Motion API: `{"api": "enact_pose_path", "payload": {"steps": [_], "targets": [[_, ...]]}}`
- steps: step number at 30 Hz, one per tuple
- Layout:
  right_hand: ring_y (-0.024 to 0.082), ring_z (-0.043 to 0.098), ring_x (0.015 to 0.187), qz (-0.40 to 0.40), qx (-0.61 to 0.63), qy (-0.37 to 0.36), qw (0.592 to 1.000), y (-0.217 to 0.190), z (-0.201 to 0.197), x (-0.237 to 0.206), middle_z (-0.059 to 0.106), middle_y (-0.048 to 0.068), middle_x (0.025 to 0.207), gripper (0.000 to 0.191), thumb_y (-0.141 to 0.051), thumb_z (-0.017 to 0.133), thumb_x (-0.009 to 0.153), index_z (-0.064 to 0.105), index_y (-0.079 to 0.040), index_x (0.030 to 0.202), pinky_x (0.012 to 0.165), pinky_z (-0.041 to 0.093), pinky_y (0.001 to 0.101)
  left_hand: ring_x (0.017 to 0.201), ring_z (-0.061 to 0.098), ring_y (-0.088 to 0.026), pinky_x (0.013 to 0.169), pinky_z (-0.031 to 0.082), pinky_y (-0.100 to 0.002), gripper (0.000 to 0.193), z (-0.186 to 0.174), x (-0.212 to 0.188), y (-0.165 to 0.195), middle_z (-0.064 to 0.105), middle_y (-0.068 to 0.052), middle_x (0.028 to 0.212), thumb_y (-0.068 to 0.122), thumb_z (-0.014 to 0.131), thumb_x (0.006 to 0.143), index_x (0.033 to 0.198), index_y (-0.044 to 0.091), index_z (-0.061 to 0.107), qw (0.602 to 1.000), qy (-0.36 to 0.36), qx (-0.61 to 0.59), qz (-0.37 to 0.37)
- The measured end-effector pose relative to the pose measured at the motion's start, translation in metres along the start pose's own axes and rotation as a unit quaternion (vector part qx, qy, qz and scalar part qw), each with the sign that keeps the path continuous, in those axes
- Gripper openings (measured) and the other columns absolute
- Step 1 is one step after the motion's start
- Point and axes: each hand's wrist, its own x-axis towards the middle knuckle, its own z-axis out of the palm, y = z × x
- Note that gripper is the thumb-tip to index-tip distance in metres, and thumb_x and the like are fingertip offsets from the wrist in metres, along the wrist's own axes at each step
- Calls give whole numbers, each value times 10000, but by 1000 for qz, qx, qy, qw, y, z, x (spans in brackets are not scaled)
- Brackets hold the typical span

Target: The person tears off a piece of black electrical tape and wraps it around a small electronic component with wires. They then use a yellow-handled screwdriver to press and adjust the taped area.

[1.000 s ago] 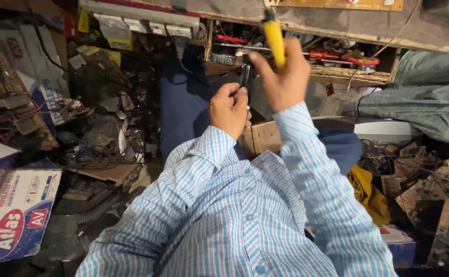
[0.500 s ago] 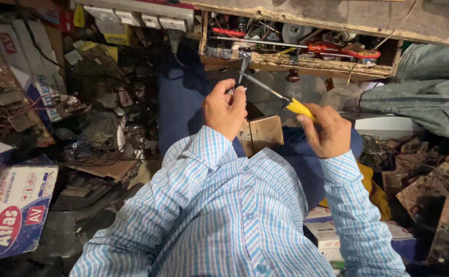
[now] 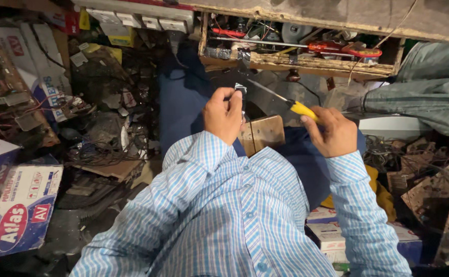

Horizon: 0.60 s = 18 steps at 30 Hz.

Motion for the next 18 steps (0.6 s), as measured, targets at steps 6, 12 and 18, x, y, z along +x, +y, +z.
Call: {"api": "enact_pose_path", "payload": {"steps": [6,12,18], "targets": [[409,667,892,71,26,-1,997,46,23,-35,679,201,1033,264,-164,699,987,681,-5,1197,784,543,451,604,702,-83,524,549,-260,290,-46,-31,7,731,-43,755,119,683,963,1192,-33,590,979,-121,69,149],[403,654,855,268,17,19,963,51,75,1,675,234,960,247,-209,716,1079,659,27,1121,798,527,461,760,651,-108,699,594,-287,245,-95,-26,36,683,-82,948,34,602,1009,1240,-37,560,976,-172,-77,105],[368,708,956,117,91,277,950,16,115,72,716,248,1090,325,-54,660,957,647,67,1257,828,546,433,793,638,-148,740,552,-298,200,-139,-7,64,679,-125,984,-48,577,1013,1213,-51,588,971,-95,-162,147]]}}
